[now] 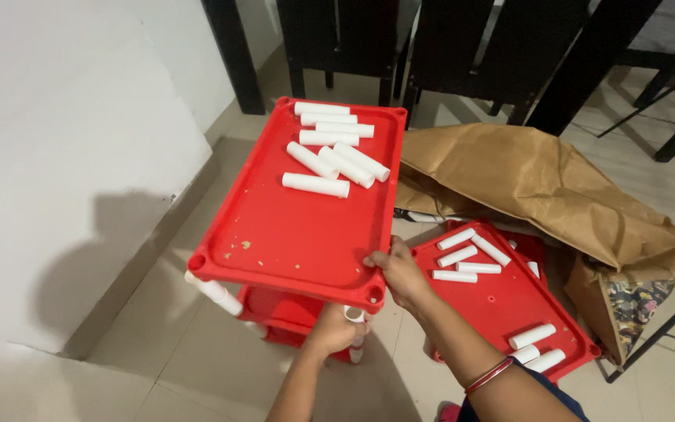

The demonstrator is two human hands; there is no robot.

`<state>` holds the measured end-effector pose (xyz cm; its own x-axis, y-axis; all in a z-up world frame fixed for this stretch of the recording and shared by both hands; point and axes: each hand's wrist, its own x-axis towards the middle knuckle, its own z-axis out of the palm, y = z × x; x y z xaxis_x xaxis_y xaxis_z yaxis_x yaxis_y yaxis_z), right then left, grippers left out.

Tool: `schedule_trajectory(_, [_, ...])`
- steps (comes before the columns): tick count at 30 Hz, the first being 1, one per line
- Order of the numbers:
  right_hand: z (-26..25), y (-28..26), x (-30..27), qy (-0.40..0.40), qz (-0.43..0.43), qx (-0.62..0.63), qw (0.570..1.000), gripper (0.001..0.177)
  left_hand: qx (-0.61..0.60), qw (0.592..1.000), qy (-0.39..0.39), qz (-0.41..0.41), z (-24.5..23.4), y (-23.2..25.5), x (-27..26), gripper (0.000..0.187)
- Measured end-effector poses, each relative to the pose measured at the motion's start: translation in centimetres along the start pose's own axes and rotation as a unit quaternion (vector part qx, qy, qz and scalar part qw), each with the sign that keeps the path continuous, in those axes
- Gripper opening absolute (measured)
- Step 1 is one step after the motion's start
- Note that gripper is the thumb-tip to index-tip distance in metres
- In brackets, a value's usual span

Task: The person assembles a small red plastic stool by inserting white cylindrical connectors into the tray's holes and attaching the legs. They handle multiple connectors and trays, stacking parts and securing the structure.

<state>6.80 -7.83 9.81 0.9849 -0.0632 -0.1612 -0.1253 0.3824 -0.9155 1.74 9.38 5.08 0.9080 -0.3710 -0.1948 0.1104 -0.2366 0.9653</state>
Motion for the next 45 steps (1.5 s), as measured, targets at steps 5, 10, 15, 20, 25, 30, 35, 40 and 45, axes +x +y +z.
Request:
schedule_trajectory(5, [3.2,-1.2,-1.6,-0.015,0.085,-0.031,0.996,0.06,0.104,0.992,0.066,-0.029,-3.2,0.0,-1.1,0.036])
schedule_trajectory(10, [6.0,-0.3,-3.0,-0.088,0.132,-0.017,0.987,0.063,0.08,0.991,0.103,-0.042,-8.0,-1.9,-3.0,0.042])
schedule_trajectory(15, [8.3,0.9,-5.3,-0.253,0.216,0.002,0.943,0.059,0.088,0.992,0.095,0.009,-16.6,-6.0,-6.5,0.053])
schedule_trajectory(20, [8.1,1.7,-5.3,-0.407,0.139,-0.164,0.888,0.029,0.231,0.913,0.306,-0.139,-25.3,-9.9,-10.3,0.046])
schedule_trajectory(25, [1.6,0.6,2.0,0.03,-0.134,-0.351,0.926,0.007,0.136,0.828,0.477,-0.262,-28.6,-12.0,-12.6,0.043])
schedule_trajectory(30, [-3.9,-1.4,7.2,0.039,-0.069,-0.17,0.982,0.071,0.269,0.861,0.269,-0.337,-26.3,-8.2,-10.7,0.055])
schedule_trajectory(35, [-3.8,-2.1,8.0,-0.008,0.026,-0.17,0.985,0.086,-0.137,0.931,0.267,-0.208,-19.0,1.7,-9.0,0.079])
schedule_trajectory(40, [-4.4,-1.3,8.9,0.001,0.033,-0.144,0.989,0.089,-0.363,0.838,0.378,-0.151,-15.0,8.6,-8.0,0.067])
schedule_trajectory(45, [-5.8,-0.1,9.8,0.021,0.055,-0.251,0.966,0.085,-0.434,0.794,0.423,-0.055,-15.2,7.7,-6.9,0.042])
